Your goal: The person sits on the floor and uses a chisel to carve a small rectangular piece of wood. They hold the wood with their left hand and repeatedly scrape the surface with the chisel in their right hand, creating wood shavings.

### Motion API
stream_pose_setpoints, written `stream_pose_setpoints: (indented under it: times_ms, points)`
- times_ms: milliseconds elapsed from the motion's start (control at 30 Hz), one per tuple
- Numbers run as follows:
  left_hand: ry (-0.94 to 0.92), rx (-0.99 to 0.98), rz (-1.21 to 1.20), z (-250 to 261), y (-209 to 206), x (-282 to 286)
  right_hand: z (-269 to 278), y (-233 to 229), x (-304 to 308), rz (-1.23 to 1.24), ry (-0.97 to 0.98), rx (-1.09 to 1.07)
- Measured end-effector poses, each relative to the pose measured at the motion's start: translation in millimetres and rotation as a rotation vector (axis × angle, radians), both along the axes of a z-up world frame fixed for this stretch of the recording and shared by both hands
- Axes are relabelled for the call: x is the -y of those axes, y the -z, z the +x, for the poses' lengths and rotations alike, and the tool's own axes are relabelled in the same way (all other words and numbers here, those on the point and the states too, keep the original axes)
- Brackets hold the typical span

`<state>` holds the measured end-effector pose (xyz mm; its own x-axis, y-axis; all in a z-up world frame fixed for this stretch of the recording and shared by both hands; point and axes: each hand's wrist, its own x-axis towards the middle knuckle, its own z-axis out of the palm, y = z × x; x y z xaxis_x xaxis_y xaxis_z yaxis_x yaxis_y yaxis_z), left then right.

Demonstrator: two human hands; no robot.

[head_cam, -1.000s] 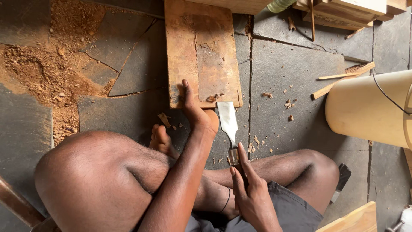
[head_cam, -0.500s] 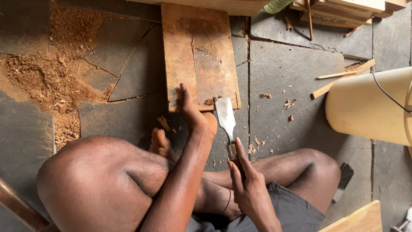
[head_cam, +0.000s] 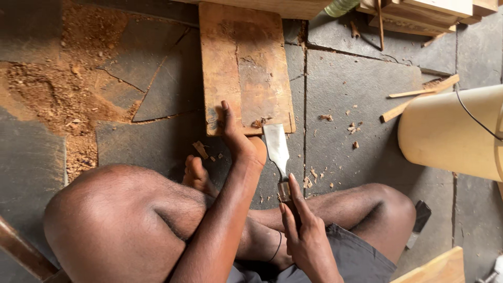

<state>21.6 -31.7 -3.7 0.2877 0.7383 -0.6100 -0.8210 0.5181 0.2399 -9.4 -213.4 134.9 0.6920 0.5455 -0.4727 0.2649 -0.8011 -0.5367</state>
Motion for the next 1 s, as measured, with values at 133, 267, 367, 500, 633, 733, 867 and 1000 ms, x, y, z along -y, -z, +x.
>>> stream_pose_setpoints:
  times_ms: [133, 267, 367, 500, 633, 733, 867, 1000]
  points:
    - [0.034, -0.066, -0.03, 0, 0, 2, -5, 2, -3, 0.106, -0.055, 0.052]
    - [0.051, -0.104, -0.048, 0, 1, 2, -8, -5, -19, 0.057, -0.062, 0.054]
    - [0.032, -0.065, -0.024, 0, -2, 3, -7, -14, -32, -0.316, 0.156, -0.122]
    - [0.023, -0.047, -0.025, -2, -5, 4, -4, -1, -26, 0.045, -0.058, 0.022]
    - [0.049, -0.067, -0.041, 0, -1, 2, -5, 19, -12, 0.173, -0.088, 0.075]
    - [0.045, -0.136, -0.029, 0, 6, 4, -3, 18, -11, 0.085, 0.005, -0.026]
    - [-0.01, 0.018, 0.014, 1, 3, 3, -4, -3, -16, 0.099, -0.075, 0.017]
    - [0.04, -0.103, -0.034, -1, 4, 3, -7, -15, -9, -0.102, 0.02, -0.057]
